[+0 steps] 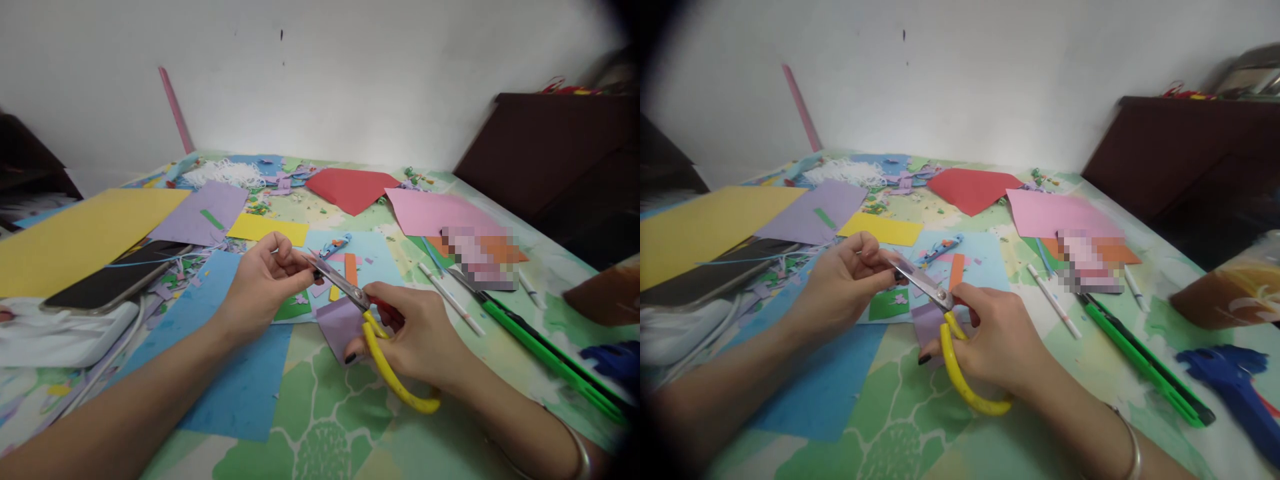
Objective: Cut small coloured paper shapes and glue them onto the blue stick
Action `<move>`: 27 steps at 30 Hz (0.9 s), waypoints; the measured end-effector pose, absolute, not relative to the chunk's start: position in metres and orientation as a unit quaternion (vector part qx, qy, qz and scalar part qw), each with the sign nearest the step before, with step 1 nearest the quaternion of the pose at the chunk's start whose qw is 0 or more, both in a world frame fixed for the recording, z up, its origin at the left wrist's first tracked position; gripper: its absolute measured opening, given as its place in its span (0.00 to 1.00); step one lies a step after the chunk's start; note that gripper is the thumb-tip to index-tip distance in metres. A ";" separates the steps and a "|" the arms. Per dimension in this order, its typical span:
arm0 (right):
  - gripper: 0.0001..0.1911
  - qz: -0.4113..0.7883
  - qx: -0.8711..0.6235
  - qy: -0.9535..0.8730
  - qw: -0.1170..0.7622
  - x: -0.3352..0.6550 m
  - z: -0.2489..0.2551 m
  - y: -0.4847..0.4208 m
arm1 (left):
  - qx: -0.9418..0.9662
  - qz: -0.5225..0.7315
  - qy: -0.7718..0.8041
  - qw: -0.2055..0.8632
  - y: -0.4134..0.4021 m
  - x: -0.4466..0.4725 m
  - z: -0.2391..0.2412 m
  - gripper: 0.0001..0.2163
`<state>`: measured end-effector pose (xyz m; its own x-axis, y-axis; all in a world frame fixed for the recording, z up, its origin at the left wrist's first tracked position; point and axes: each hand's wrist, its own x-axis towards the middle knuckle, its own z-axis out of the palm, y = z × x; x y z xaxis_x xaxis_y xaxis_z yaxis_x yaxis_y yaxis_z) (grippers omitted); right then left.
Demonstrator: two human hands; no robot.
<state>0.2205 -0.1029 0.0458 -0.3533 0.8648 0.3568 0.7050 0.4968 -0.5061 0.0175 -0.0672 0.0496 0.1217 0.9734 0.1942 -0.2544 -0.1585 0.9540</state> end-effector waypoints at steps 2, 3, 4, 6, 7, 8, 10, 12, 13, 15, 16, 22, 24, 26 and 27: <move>0.12 0.135 -0.479 -0.813 0.301 0.221 0.046 -0.103 | 0.516 0.558 0.351 0.547 -0.067 0.017 0.050 0.18; 0.12 0.135 -0.478 -0.814 0.301 0.222 0.046 -0.103 | 0.520 0.556 0.349 0.547 -0.066 0.016 0.050 0.18; 0.12 0.133 -0.478 -0.814 0.302 0.222 0.046 -0.103 | 0.524 0.552 0.347 0.547 -0.066 0.016 0.050 0.18; 0.13 0.130 -0.480 -0.814 0.302 0.223 0.046 -0.103 | 0.534 0.545 0.347 0.545 -0.065 0.014 0.051 0.18; 0.13 0.128 -0.480 -0.814 0.301 0.223 0.046 -0.103 | 0.539 0.542 0.346 0.543 -0.065 0.013 0.051 0.18; 0.13 0.126 -0.479 -0.816 0.300 0.223 0.046 -0.103 | 0.543 0.541 0.347 0.541 -0.065 0.012 0.052 0.18; 0.13 0.120 -0.475 -0.819 0.299 0.223 0.047 -0.103 | 0.551 0.535 0.349 0.537 -0.065 0.011 0.054 0.19; 0.13 0.111 -0.469 -0.823 0.299 0.224 0.047 -0.103 | 0.559 0.526 0.358 0.532 -0.065 0.008 0.056 0.19; 0.14 0.106 -0.466 -0.826 0.299 0.224 0.047 -0.104 | 0.563 0.520 0.365 0.529 -0.065 0.007 0.057 0.19; 0.13 0.095 -0.461 -0.831 0.297 0.225 0.047 -0.104 | 0.571 0.508 0.372 0.527 -0.064 0.005 0.059 0.19; 0.13 0.089 -0.459 -0.833 0.296 0.225 0.047 -0.105 | 0.575 0.503 0.373 0.527 -0.063 0.004 0.059 0.19; 0.14 0.070 -0.456 -0.841 0.283 0.224 0.048 -0.104 | 0.587 0.495 0.375 0.520 -0.061 -0.003 0.060 0.19; 0.14 0.063 -0.457 -0.842 0.281 0.224 0.048 -0.104 | 0.585 0.490 0.377 0.525 -0.061 -0.003 0.062 0.20; 0.14 0.057 -0.456 -0.843 0.282 0.224 0.049 -0.104 | 0.583 0.488 0.379 0.528 -0.062 -0.004 0.063 0.20; 0.14 0.057 -0.455 -0.843 0.282 0.224 0.049 -0.104 | 0.584 0.487 0.379 0.528 -0.062 -0.003 0.064 0.20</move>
